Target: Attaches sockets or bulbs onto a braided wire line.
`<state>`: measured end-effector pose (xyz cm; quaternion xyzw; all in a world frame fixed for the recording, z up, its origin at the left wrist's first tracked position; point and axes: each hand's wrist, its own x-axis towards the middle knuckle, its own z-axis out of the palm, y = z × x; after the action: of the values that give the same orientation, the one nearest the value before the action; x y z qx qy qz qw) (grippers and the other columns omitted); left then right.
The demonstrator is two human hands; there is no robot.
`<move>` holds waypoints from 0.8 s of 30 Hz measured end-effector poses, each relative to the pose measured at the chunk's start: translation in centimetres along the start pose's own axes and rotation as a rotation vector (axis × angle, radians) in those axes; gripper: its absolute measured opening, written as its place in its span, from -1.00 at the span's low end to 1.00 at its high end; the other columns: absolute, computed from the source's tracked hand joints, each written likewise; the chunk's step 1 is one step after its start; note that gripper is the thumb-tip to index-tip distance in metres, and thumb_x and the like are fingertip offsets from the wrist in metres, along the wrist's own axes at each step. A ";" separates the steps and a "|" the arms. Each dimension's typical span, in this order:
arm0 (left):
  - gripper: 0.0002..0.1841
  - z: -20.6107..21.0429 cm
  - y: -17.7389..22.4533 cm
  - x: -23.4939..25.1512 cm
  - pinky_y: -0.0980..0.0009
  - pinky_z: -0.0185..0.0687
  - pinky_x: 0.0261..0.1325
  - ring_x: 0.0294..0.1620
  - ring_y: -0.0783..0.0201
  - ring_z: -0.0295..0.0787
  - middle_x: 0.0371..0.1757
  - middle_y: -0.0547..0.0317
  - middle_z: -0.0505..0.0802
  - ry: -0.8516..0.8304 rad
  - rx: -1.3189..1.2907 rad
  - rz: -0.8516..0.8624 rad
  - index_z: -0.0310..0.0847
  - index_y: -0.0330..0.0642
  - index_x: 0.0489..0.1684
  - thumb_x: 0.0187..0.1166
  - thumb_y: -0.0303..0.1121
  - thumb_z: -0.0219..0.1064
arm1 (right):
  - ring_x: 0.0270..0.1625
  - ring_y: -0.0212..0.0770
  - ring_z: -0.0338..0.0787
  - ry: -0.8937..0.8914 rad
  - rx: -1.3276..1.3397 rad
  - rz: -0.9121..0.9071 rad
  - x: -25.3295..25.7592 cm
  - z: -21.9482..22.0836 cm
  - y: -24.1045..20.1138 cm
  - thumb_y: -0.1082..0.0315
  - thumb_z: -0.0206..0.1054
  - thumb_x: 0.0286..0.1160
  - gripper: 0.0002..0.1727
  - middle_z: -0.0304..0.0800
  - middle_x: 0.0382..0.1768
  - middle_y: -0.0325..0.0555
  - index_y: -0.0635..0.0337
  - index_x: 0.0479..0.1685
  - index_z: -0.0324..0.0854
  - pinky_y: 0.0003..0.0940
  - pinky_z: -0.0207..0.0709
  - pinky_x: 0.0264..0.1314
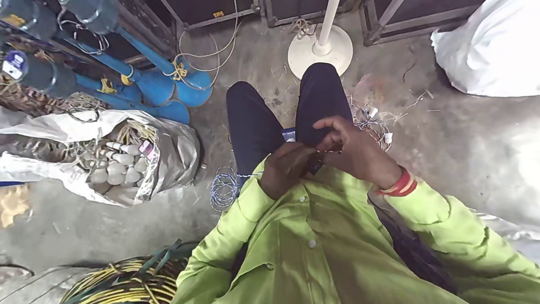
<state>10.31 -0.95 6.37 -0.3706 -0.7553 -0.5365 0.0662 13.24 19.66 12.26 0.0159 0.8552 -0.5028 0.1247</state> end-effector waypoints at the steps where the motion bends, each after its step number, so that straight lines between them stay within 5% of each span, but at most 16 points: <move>1: -0.83 0.3 0.4 0.1 0.44 0.77 0.13 -0.02 0.31 0.83 -0.06 -0.05 0.87 0.024 -0.059 -0.126 0.84 -0.39 -0.06 0.55 -0.59 0.35 | -0.39 -0.18 0.82 0.062 -0.098 -0.048 -0.2 0.6 -0.2 0.58 0.57 0.11 -0.24 0.85 -0.30 -0.15 0.08 0.48 0.49 -0.14 0.74 -0.36; 7: -0.85 0.7 0.9 0.1 0.60 0.56 -0.51 -0.58 0.56 0.59 -0.41 0.27 0.83 0.106 -0.416 -0.602 0.82 -0.28 -0.06 0.63 -0.51 0.31 | -0.45 0.12 0.81 0.229 -0.377 -0.245 -0.8 3.9 1.0 0.45 0.35 0.51 -0.58 0.80 -0.36 0.09 0.27 0.37 0.57 0.13 0.69 -0.42; 10: -0.87 0.2 1.1 0.3 0.49 0.60 -0.53 -0.61 0.47 0.62 -0.49 0.23 0.81 0.019 -0.422 -0.730 0.80 -0.26 -0.12 0.64 -0.45 0.33 | -0.39 -0.04 0.87 0.157 -0.265 -0.246 -1.0 3.3 1.3 0.47 0.38 0.43 -0.48 0.88 -0.30 -0.01 0.16 0.46 0.59 0.00 0.77 -0.33; 13: -0.89 -0.2 0.9 0.8 0.47 0.59 -0.56 -0.64 0.44 0.63 -0.56 0.21 0.80 -0.070 -0.362 -0.684 0.81 -0.27 -0.28 0.59 -0.45 0.38 | -0.46 -0.24 0.78 0.127 -0.201 -0.372 -0.8 2.2 1.9 0.47 0.35 0.34 -0.39 0.87 -0.32 -0.14 0.02 0.52 0.65 -0.18 0.70 -0.42; 15: -0.82 -0.7 0.8 1.2 0.48 0.52 -0.60 -0.67 0.44 0.57 -0.61 0.21 0.73 -0.130 -0.389 -0.629 0.75 -0.26 -0.44 0.60 -0.47 0.35 | -0.23 -0.14 0.90 0.167 -0.253 -0.479 -0.8 2.0 2.3 0.52 0.28 0.39 -0.50 0.94 -0.13 -0.05 0.05 0.35 0.78 -0.13 0.78 -0.20; 18: -0.81 -1.7 0.8 1.5 0.59 0.46 -0.54 -0.62 0.53 0.51 -0.54 0.28 0.74 -0.220 -0.573 -0.636 0.81 -0.31 -0.24 0.68 -0.46 0.26 | 0.05 -0.28 0.84 0.243 -0.078 -0.488 0.0 1.5 3.2 0.51 0.20 0.61 -0.69 0.88 0.01 -0.06 0.23 0.14 0.83 -0.36 0.73 0.19; 20: -0.82 -2.3 0.9 1.6 0.60 0.62 -0.38 -0.47 0.55 0.67 -0.38 0.22 0.85 -0.279 -0.610 -0.621 0.81 -0.37 -0.07 0.65 -0.51 0.27 | -0.07 -0.54 0.79 0.226 0.149 -0.364 0.4 0.9 3.4 0.47 0.22 0.68 -0.74 0.87 -0.08 -0.22 0.28 0.15 0.77 -0.59 0.69 0.07; 24: -0.86 -2.2 0.8 1.6 0.51 0.76 -0.25 -0.31 0.41 0.78 -0.28 0.06 0.85 -0.303 -0.400 -0.421 0.83 -0.43 -0.10 0.52 -0.58 0.40 | -0.29 -0.56 0.73 0.174 0.357 -0.194 0.1 0.5 3.6 0.44 0.17 0.73 -0.73 0.83 -0.20 -0.32 0.25 0.17 0.74 -0.63 0.66 -0.22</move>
<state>9.02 -1.95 8.72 -0.2877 -0.6960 -0.6150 -0.2335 13.83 20.98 8.89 -0.0014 0.7578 -0.6525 -0.0036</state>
